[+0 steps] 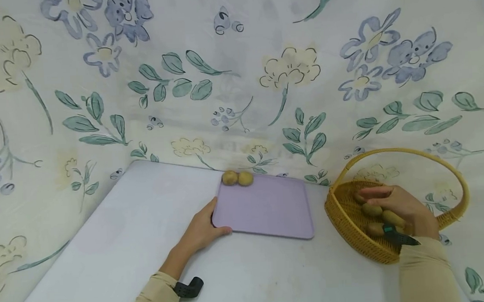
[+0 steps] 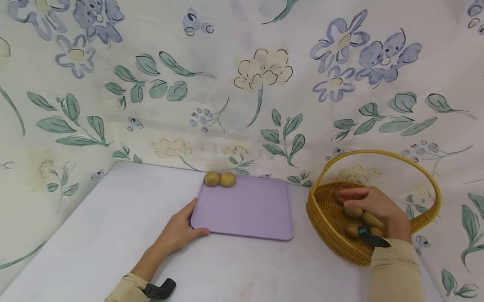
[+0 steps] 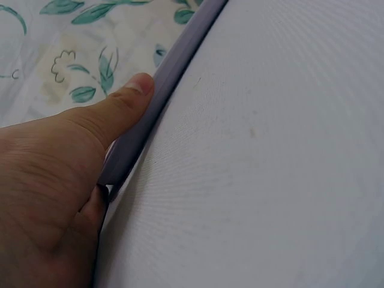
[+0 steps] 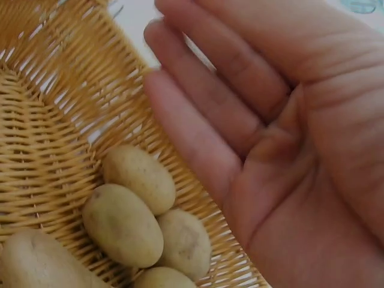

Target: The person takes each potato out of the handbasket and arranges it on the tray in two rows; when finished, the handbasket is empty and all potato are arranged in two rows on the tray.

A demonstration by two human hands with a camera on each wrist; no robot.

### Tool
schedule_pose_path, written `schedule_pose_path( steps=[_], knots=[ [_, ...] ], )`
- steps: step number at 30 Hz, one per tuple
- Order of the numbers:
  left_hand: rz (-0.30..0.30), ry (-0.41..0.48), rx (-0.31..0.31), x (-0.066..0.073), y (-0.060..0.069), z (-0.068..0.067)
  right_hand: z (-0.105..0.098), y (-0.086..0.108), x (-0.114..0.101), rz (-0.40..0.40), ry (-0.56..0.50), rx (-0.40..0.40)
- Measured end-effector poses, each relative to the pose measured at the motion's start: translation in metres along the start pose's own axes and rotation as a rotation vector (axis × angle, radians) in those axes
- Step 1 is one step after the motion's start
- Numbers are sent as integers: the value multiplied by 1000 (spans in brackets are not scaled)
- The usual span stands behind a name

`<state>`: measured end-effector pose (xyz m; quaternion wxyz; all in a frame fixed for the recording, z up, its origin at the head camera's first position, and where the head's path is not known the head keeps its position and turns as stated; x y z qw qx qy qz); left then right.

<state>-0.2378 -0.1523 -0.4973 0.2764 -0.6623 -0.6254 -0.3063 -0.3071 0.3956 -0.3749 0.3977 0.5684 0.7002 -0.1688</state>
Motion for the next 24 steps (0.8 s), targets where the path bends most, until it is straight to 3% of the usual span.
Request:
schedule_pose_path(
  steps=[6, 10, 18, 24],
  knots=[
    [-4, -3, 15, 1, 2, 0, 3, -2, 11, 106, 17, 67],
    [-9, -6, 15, 1, 1, 1, 3, -9, 19, 93, 102, 144],
    [-10, -3, 7, 4, -2, -5, 1, -17, 32, 54, 275, 207],
    [-23, -14, -21, 1, -2, -3, 4, -15, 38, 97, 216, 205]
  ],
)
Point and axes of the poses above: each hand's wrist, its own y-axis away from the middle knuckle, its own z-axis out of the palm, x = y × z, the point moved 1 cm from there along -y, towards the middle knuckle, and after that the axes turned 4 degrees about -z, right-handed, at the moved point
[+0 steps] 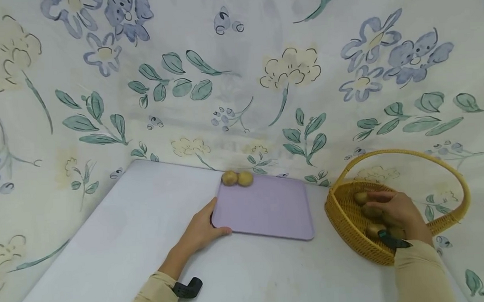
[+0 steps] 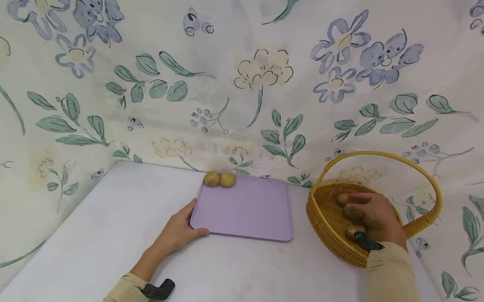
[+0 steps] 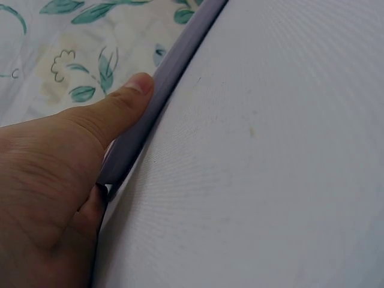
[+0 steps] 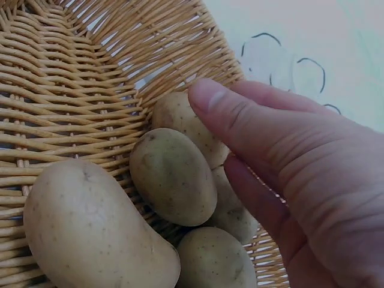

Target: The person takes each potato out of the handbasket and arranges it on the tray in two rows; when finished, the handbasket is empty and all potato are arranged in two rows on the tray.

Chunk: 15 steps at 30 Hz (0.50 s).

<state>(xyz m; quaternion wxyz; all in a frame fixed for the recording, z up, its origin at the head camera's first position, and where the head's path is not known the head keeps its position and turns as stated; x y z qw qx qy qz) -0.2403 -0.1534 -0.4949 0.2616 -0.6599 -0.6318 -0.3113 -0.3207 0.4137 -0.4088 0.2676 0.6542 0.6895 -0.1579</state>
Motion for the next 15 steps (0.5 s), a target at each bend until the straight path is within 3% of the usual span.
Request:
schedule_pose_path(
  steps=[3, 8, 15],
  knots=[
    [11, 0, 3, 1, -1, 0, 2, 2, 2, 36, -66, 8],
    [19, 2, 15, 2, -3, 0, 5, 3, 2, 31, -97, 48],
    [20, -3, 16, -1, -1, 1, 14, -2, 4, 96, -265, 1]
  ],
)
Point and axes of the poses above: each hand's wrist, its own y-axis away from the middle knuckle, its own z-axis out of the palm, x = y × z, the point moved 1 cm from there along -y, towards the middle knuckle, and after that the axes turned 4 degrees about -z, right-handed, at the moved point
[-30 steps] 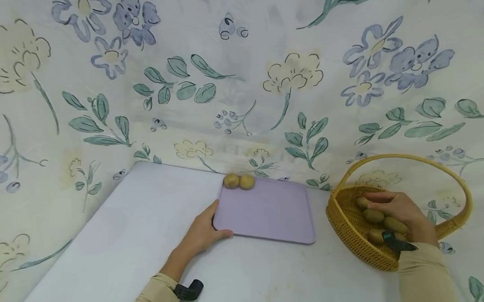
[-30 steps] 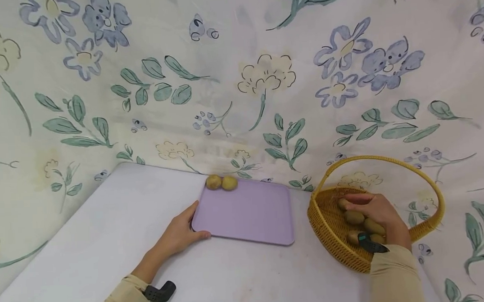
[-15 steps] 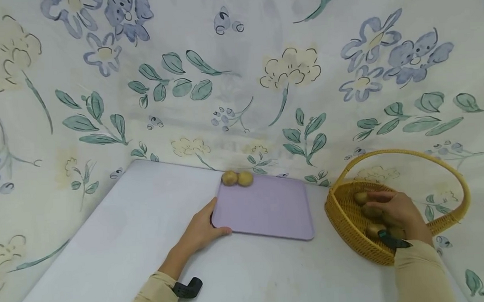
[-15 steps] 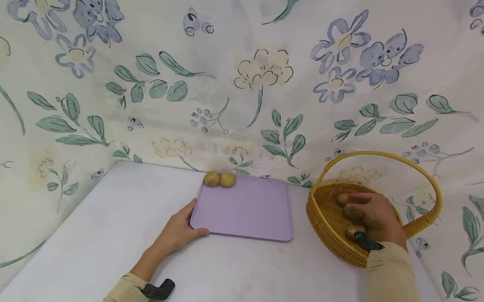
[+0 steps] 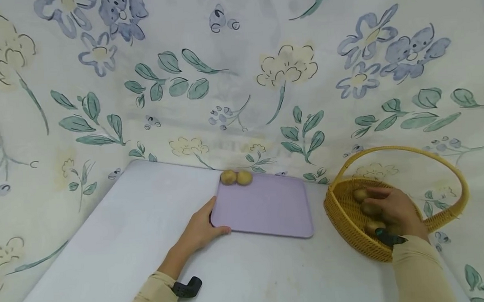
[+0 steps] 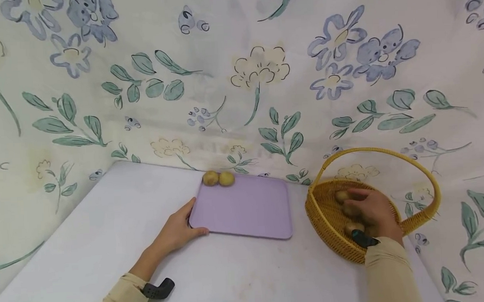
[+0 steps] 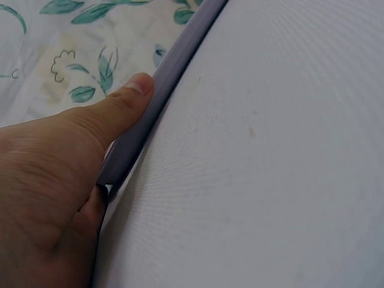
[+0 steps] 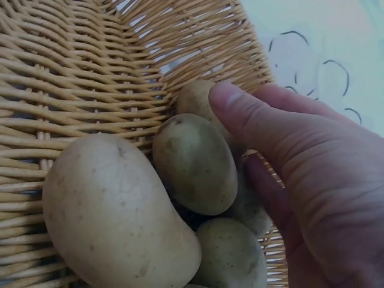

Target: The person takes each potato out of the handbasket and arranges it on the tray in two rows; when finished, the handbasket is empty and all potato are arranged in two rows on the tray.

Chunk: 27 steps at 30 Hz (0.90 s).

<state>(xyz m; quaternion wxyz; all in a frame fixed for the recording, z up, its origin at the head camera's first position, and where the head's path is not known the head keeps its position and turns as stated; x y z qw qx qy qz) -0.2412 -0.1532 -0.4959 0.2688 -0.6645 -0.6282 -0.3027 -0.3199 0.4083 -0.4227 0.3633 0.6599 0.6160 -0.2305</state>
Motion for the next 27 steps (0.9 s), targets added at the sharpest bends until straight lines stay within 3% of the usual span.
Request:
schedule_pose_path(
  steps=[7, 14, 20, 27],
  knots=[
    [1, -17, 30, -4, -2, -8, 5, -16, -10, -35, -81, 36],
    [-14, -11, 9, -3, 1, -3, 7, -11, -10, -35, -158, 59],
    [-10, -13, 6, -2, 2, 0, 8, -11, -6, -79, -84, 98],
    [5, -21, 4, -2, 0, 2, 10, -9, 2, -20, -70, 101]
  ],
)
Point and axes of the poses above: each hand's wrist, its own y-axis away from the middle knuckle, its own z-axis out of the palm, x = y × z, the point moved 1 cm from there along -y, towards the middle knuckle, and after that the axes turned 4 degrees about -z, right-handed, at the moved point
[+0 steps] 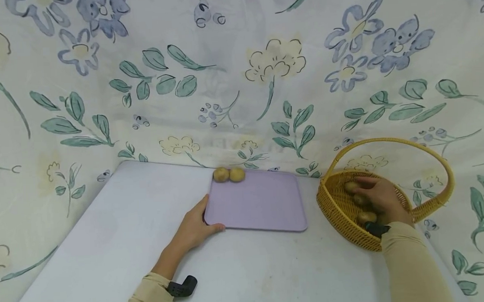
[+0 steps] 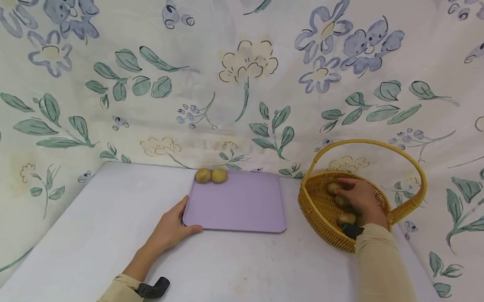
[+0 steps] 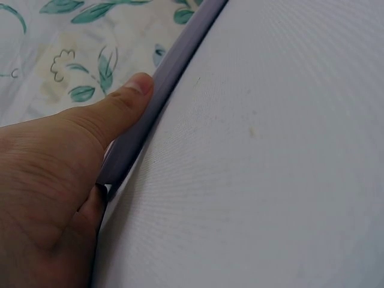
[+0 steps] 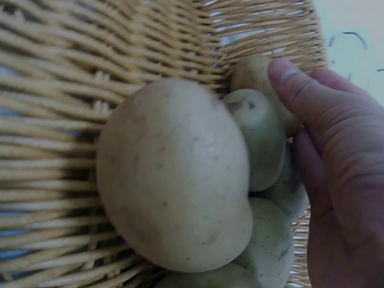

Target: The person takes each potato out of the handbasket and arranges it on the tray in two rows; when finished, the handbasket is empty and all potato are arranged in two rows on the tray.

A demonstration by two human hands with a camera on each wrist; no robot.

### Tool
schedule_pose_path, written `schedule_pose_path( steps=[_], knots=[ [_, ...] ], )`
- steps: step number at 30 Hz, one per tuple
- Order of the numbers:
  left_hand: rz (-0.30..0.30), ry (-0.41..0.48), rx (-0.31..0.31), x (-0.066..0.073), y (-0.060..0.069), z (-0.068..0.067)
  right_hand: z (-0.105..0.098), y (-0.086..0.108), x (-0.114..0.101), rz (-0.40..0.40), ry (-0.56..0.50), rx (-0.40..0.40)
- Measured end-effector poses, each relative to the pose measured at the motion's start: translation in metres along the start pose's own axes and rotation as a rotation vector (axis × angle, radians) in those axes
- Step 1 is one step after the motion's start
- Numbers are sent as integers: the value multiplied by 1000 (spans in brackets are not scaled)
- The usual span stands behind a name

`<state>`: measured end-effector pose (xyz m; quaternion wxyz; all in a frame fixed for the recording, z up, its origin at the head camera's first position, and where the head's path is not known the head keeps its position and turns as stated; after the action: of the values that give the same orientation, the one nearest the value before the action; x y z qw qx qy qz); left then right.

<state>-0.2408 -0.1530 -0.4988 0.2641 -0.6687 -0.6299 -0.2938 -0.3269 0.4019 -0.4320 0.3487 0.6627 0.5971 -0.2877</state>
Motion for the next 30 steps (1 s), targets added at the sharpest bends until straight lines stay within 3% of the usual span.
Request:
schedule_pose_path(
  steps=[4, 12, 19, 24, 30],
  knots=[
    [6, 5, 11, -1, 0, 0, 0, 0, -1, 4, 24, -14],
    [2, 17, -18, 0, 2, 3, -1, 0, -1, -103, 240, -16],
    [-3, 10, -5, 1, 2, 0, 1, -4, -5, -156, 309, 2],
    [-1, 19, -7, 0, 2, 1, 1, -2, -5, -113, 294, -15],
    [15, 18, 2, 1, 0, 0, 1, -4, -6, -129, 309, -10]
  ],
)
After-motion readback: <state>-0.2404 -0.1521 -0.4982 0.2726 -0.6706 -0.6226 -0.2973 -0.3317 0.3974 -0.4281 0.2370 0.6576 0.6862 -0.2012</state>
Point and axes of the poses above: each hand's wrist, its own y-axis away from the middle knuckle, its own z-axis out of the palm, x = y × z, the point moved 1 cm from there along -y, towards the middle knuckle, and after that the axes turned 4 degrees about -z, right-handed, at the moved point
